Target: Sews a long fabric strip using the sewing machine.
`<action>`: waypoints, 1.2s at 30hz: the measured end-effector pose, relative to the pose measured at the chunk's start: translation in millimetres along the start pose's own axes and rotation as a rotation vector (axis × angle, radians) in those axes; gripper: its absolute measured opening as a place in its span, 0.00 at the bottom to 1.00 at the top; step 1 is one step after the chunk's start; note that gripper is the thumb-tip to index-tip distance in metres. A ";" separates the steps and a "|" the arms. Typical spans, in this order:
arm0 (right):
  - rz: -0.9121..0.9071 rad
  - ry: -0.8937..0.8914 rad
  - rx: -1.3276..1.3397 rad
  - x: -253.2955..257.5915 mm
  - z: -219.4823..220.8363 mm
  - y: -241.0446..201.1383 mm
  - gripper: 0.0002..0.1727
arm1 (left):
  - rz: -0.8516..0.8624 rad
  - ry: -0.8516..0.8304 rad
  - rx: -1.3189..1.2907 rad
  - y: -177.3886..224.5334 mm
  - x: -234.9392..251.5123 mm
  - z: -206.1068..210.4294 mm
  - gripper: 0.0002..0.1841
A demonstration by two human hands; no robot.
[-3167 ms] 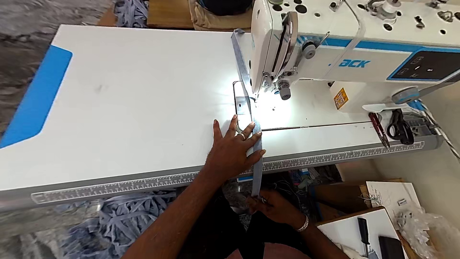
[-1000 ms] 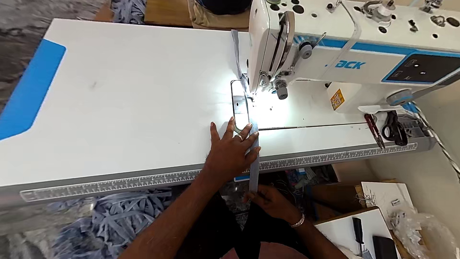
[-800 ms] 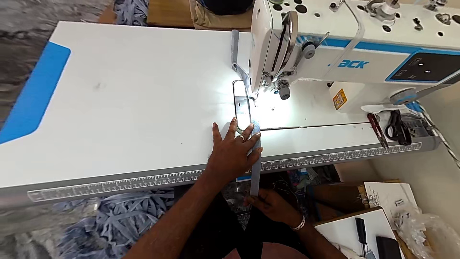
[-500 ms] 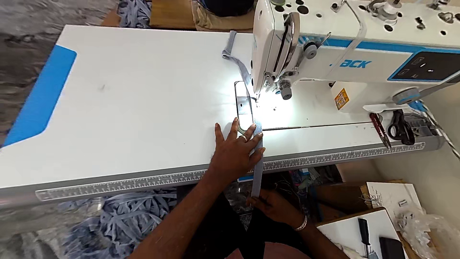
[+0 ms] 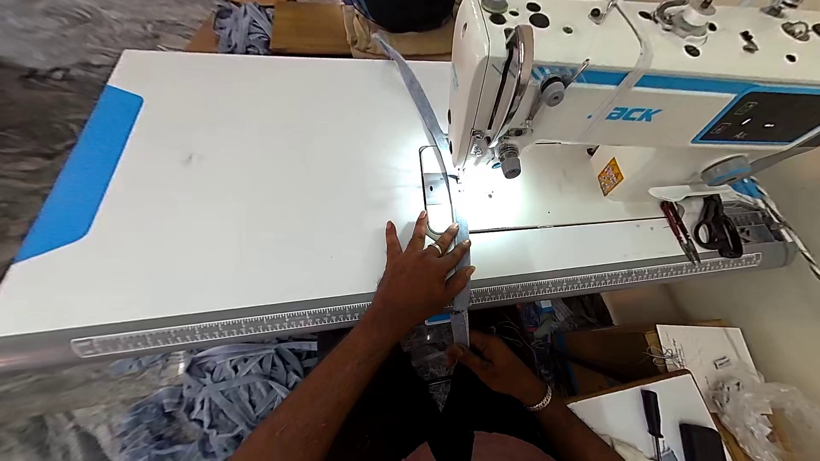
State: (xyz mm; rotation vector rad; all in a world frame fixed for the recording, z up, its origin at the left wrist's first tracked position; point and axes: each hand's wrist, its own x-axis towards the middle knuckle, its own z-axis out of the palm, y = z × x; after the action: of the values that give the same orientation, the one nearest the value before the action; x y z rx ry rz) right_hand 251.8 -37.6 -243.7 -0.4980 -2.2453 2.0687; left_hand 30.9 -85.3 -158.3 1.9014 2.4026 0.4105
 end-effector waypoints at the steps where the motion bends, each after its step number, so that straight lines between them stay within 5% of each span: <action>1: -0.002 0.003 0.003 0.2 -0.3 -0.1 0.17 | 0.004 0.004 -0.001 -0.2 0.1 0.2 0.31; 19: 0.019 -0.030 -0.044 -0.5 0.2 3.0 0.20 | -0.147 -0.080 0.061 -21.8 63.5 -8.0 0.36; 24: 0.172 -0.214 -0.363 -12.2 -38.3 -26.6 0.22 | -0.225 -0.108 0.062 -32.3 87.0 -13.6 0.32; 27: 0.193 0.043 -0.586 -33.0 -103.7 -97.4 0.16 | -0.230 -0.110 0.055 -35.2 91.3 -16.9 0.31; 30: 0.171 0.716 -0.918 -37.0 -171.0 -146.6 0.21 | -0.225 -0.108 0.047 -36.4 93.1 -18.7 0.31; 31: 0.244 0.808 -1.056 -30.7 -194.3 -147.9 0.28 | -0.223 -0.098 0.043 -37.8 94.3 -17.8 0.30; 33: 0.422 0.716 -1.202 -15.6 -229.9 -136.4 0.38 | -0.227 -0.066 0.035 -40.2 95.3 -14.4 0.30; 36: 0.424 0.637 -1.218 -21.0 -237.0 -148.8 0.33 | -0.218 -0.004 0.012 -34.8 88.5 -13.6 0.32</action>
State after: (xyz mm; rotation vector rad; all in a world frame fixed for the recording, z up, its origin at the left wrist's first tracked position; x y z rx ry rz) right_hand 301.1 176.9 -69.5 -1.4689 -2.7485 0.1742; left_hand -26.3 -9.8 -142.4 1.6181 2.5778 0.3790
